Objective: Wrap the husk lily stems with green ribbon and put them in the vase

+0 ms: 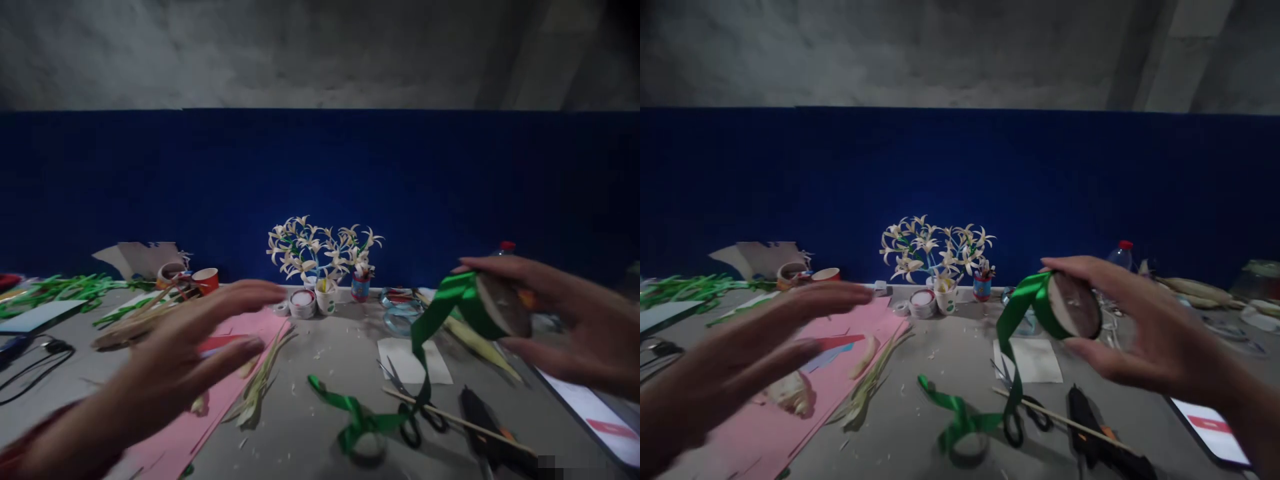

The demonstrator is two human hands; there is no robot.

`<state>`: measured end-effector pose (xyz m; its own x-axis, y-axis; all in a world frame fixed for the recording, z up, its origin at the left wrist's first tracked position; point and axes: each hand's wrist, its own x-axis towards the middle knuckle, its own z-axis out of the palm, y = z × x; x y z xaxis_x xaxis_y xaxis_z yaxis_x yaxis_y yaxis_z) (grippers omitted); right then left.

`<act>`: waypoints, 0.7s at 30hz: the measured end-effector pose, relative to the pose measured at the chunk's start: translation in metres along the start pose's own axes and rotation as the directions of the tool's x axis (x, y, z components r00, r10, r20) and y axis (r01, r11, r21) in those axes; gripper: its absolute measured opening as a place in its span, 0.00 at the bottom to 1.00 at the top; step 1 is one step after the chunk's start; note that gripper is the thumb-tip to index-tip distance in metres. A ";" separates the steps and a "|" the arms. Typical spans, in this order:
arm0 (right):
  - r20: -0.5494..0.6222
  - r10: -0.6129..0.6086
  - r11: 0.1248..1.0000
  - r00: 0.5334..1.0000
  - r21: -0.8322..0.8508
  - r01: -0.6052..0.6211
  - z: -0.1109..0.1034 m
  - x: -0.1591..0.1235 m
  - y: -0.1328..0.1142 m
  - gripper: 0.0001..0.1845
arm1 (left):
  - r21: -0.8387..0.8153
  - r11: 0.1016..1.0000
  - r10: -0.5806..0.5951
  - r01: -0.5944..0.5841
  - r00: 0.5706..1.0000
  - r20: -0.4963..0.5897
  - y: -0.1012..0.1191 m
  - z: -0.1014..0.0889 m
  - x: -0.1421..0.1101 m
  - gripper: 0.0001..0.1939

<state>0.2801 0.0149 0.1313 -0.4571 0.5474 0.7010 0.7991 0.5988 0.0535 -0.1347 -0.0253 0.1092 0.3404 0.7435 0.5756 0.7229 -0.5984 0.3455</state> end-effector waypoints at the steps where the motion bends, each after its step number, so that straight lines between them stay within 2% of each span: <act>1: 0.036 -0.074 0.997 0.997 0.024 0.073 0.004 0.006 -0.009 0.34 | -0.193 0.981 0.009 -0.004 1.000 0.023 0.018 0.010 0.019 0.19; 3: 0.043 -0.137 0.990 0.990 0.045 0.135 0.012 0.013 -0.023 0.38 | -0.478 0.878 0.022 0.031 0.994 0.105 0.048 0.034 0.049 0.20; 6: 0.058 -0.173 0.983 0.983 0.072 0.169 0.022 0.016 -0.033 0.40 | -0.677 0.735 0.093 0.024 0.986 0.136 0.075 0.071 0.074 0.18; 7: 0.064 -0.187 0.981 0.980 0.072 0.183 0.025 0.015 -0.035 0.39 | -0.706 0.706 0.058 0.058 0.988 0.140 0.080 0.081 0.078 0.16; 10: 0.074 -0.241 0.970 0.968 0.015 0.241 0.029 0.012 -0.037 0.35 | -0.821 0.507 -0.048 0.262 0.960 0.277 0.085 0.103 0.080 0.12; 13: 0.028 -0.265 0.961 0.964 -0.070 0.267 0.029 0.010 -0.036 0.33 | -0.865 0.284 -0.090 0.414 0.910 0.406 0.081 0.114 0.066 0.10; 15: -0.070 -0.187 0.977 0.980 -0.116 0.178 0.027 0.009 -0.030 0.30 | -0.850 0.208 -0.102 0.484 0.875 0.474 0.074 0.116 0.048 0.11; 17: -0.203 -0.006 0.990 0.979 -0.142 -0.024 0.023 0.010 -0.018 0.28 | -0.794 0.166 -0.110 0.585 0.811 0.575 0.064 0.113 0.026 0.15; 19: -0.325 0.208 0.954 0.922 -0.141 -0.265 0.018 0.010 0.000 0.28 | -0.725 0.148 -0.153 0.673 0.739 0.656 0.049 0.104 0.003 0.16; 21: -0.399 0.378 0.879 0.835 -0.130 -0.459 0.016 0.007 0.024 0.32 | -0.660 0.165 -0.210 0.733 0.679 0.703 0.030 0.090 -0.016 0.17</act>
<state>0.2893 0.0425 0.1261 0.0759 0.4499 0.8899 0.9629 0.1988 -0.1826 -0.0641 -0.0287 0.0432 0.5020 0.8408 -0.2025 -0.0281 0.2499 0.9679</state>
